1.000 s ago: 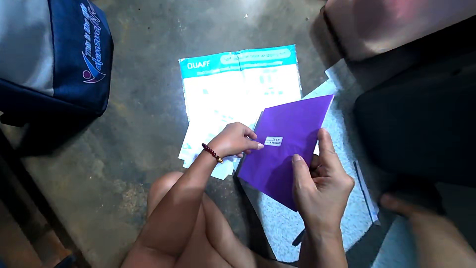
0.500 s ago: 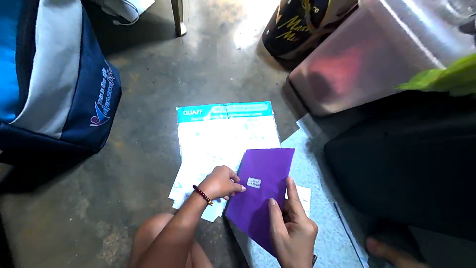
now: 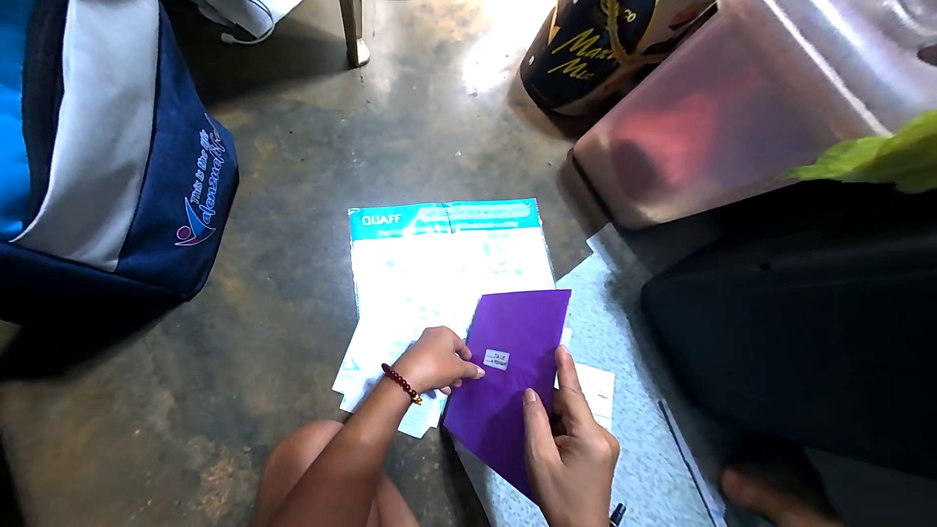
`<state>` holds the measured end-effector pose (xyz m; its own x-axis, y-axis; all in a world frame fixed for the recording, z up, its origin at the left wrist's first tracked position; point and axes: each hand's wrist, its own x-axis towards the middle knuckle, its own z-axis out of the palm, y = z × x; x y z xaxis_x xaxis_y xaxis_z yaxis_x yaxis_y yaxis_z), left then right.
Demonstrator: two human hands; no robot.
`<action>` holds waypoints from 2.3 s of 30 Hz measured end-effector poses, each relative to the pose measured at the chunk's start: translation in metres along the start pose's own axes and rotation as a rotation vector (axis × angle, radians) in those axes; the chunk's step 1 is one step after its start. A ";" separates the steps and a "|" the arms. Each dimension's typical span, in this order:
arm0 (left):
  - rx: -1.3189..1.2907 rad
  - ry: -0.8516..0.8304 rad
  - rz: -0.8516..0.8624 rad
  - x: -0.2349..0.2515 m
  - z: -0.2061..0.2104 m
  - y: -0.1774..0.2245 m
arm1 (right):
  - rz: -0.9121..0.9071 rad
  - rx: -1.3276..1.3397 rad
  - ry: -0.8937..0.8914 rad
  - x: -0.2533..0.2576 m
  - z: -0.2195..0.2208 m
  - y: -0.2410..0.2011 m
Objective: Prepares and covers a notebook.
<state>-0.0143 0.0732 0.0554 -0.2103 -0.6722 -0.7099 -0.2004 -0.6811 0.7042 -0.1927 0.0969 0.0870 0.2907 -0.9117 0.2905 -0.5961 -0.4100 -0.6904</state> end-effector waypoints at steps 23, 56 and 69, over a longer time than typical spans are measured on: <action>0.004 0.053 0.042 0.005 0.007 -0.007 | 0.006 -0.054 -0.054 0.002 -0.005 0.000; 0.054 -0.037 -0.019 0.002 -0.002 0.002 | -0.032 -0.004 0.007 -0.004 0.003 -0.001; 0.016 -0.034 -0.029 0.002 -0.002 0.002 | -0.031 -0.026 0.001 -0.002 0.003 -0.002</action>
<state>-0.0134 0.0698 0.0550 -0.2364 -0.6422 -0.7292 -0.2219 -0.6950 0.6839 -0.1900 0.0993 0.0858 0.3084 -0.8986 0.3122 -0.6063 -0.4386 -0.6634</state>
